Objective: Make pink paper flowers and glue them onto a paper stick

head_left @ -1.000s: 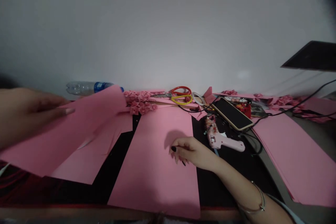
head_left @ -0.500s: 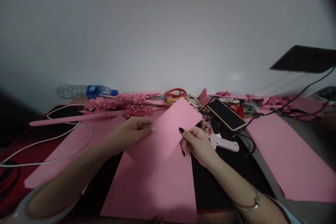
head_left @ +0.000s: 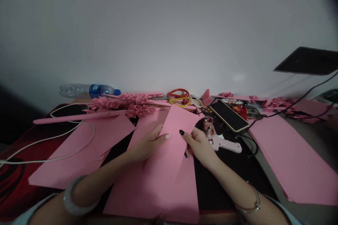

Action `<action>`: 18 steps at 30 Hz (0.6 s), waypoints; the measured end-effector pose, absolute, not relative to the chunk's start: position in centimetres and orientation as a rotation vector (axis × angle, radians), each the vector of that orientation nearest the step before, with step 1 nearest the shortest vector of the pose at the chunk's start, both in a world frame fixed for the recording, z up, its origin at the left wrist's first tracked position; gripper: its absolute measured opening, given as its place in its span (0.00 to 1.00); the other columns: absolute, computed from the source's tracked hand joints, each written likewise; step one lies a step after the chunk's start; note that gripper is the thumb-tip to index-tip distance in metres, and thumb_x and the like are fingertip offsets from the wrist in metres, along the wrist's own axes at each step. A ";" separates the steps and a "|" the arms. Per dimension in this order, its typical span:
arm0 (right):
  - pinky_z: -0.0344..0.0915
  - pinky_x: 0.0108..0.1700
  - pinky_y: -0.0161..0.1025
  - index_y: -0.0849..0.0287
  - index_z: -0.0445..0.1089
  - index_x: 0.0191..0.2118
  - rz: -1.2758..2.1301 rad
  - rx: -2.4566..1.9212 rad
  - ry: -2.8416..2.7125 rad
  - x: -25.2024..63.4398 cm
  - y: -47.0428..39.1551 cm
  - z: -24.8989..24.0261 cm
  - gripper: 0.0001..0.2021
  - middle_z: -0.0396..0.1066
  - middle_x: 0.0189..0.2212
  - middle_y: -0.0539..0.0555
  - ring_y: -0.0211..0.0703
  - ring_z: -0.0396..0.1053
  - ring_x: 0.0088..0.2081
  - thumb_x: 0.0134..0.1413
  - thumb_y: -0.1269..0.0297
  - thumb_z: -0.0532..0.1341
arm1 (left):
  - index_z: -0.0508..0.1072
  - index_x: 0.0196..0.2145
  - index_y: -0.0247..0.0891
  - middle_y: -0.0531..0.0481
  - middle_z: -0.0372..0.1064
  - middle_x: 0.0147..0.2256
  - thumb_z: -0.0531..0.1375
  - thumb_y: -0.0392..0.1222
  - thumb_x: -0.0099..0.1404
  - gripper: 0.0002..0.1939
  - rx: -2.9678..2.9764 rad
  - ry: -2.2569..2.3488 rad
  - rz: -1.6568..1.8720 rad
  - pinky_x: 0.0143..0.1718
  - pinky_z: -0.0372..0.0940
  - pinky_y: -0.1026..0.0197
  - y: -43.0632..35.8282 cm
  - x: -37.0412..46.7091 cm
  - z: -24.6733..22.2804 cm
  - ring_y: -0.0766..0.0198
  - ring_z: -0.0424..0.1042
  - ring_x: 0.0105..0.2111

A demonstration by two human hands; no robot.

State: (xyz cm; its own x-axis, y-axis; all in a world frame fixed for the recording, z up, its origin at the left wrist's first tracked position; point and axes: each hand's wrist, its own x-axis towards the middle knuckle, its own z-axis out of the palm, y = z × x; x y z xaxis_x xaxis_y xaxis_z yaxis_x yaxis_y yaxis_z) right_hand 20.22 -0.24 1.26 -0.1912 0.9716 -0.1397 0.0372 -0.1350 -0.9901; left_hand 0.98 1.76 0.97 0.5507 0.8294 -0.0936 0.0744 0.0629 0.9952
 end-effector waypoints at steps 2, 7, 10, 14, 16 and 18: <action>0.52 0.11 0.28 0.59 0.61 0.36 1.448 -1.233 -1.299 20.2 -0.3 1.3 0.16 0.63 0.13 0.42 0.30 0.56 0.10 0.56 0.50 0.60 | 0.64 0.56 0.41 0.46 0.70 0.51 0.54 0.48 0.69 0.20 1.425 0.871 0.749 0.53 0.62 0.51 1.5 1.2 0.8 0.52 0.67 0.53; 0.51 0.13 0.30 0.59 0.66 0.38 1.321 -1.230 -1.229 20.3 -0.2 1.6 0.18 0.62 0.16 0.43 0.30 0.55 0.12 0.55 0.48 0.61 | 0.63 0.58 0.43 0.46 0.69 0.52 0.57 0.46 0.67 0.22 1.299 0.811 0.758 0.52 0.63 0.51 0.9 1.7 0.8 0.53 0.68 0.51; 0.57 0.18 0.32 0.58 0.69 0.42 1.209 -1.193 -1.139 20.6 -0.1 1.5 0.17 0.70 0.22 0.49 0.35 0.61 0.18 0.55 0.49 0.62 | 0.65 0.57 0.43 0.45 0.72 0.50 0.60 0.43 0.65 0.23 1.045 0.649 0.671 0.50 0.65 0.51 0.5 1.5 0.9 0.54 0.72 0.47; 0.56 0.17 0.34 0.56 0.71 0.47 1.156 -1.215 -1.086 20.8 -0.3 1.2 0.19 0.71 0.22 0.50 0.38 0.61 0.18 0.54 0.50 0.63 | 0.72 0.51 0.39 0.44 0.76 0.43 0.62 0.37 0.57 0.22 0.792 0.608 0.445 0.50 0.65 0.50 0.4 0.7 0.7 0.53 0.75 0.43; 0.53 0.15 0.34 0.56 0.72 0.47 1.178 -1.217 -1.067 20.7 -0.3 1.2 0.19 0.71 0.21 0.49 0.37 0.59 0.15 0.53 0.50 0.64 | 0.74 0.50 0.40 0.46 0.78 0.38 0.61 0.35 0.53 0.24 0.717 0.606 0.344 0.51 0.65 0.49 0.4 0.3 0.7 0.52 0.75 0.43; 0.56 0.17 0.34 0.56 0.73 0.46 1.203 -1.173 -1.033 20.6 -0.4 1.2 0.18 0.75 0.25 0.51 0.37 0.62 0.17 0.52 0.52 0.65 | 0.74 0.49 0.39 0.47 0.78 0.35 0.61 0.35 0.50 0.26 0.660 0.558 0.260 0.53 0.63 0.48 0.3 0.0 0.8 0.50 0.75 0.44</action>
